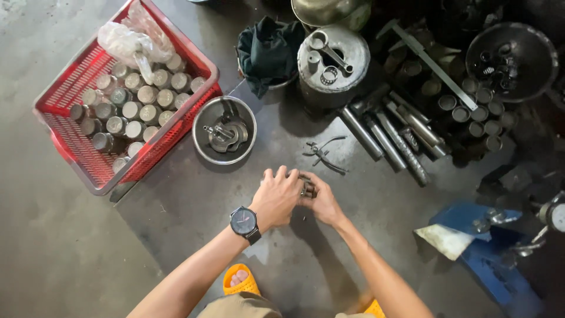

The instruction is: The person wipes a motorcycle piston with a cloth, then fits piston rings onto the piston by hand, pressing each ring into its groove and using pliers at times to help seat the rings, working at a bench with a basket of pistons.

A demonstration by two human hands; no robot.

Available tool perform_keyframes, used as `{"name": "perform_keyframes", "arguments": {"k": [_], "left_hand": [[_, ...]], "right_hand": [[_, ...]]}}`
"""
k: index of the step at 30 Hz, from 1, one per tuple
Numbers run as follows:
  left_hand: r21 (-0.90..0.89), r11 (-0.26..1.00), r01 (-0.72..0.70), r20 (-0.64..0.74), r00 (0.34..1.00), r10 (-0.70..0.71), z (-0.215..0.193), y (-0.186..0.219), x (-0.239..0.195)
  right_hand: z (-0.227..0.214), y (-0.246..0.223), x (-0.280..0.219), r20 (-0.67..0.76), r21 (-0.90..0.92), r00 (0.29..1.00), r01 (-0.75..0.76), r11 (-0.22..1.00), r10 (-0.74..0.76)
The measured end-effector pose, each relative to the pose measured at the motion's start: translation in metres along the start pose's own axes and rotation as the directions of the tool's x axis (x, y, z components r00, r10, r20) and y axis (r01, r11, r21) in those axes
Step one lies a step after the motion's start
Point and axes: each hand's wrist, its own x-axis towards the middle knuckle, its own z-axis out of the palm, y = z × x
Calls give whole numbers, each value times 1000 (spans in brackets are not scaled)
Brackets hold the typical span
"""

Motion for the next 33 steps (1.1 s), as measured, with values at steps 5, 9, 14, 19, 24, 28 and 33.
{"name": "perform_keyframes", "arguments": {"k": [5, 9, 14, 19, 24, 28, 33], "left_hand": [[14, 1000, 13, -10, 1000, -13, -1, -1, -2], [22, 1000, -8, 36, 999, 8, 4, -7, -4], [-169, 985, -18, -67, 998, 6, 6, -13, -10], [-404, 910, -91, -236, 972, -7, 19, -19, -20], [-778, 625, -71, -292, 921, -259, 37, -17, -24], [-863, 506, 3, -263, 852, -453, 93, -23, -5], [-893, 439, 95, -253, 703, -665, 132, -34, 17]], "right_hand": [[1, 10, 0, -2, 130, 998, -56, 990, 56], [5, -3, -1, 16, 59, 1000, -14, 998, 13], [2, 4, -3, -13, 91, 995, -95, 991, 97], [2, -26, -8, -53, 16, 984, -170, 985, 171], [-19, 7, -4, -91, 89, 992, -78, 993, 86], [-35, 34, -4, -148, -36, 988, -40, 999, 34], [-36, 19, -13, -318, -747, 920, -94, 658, -229]]}}
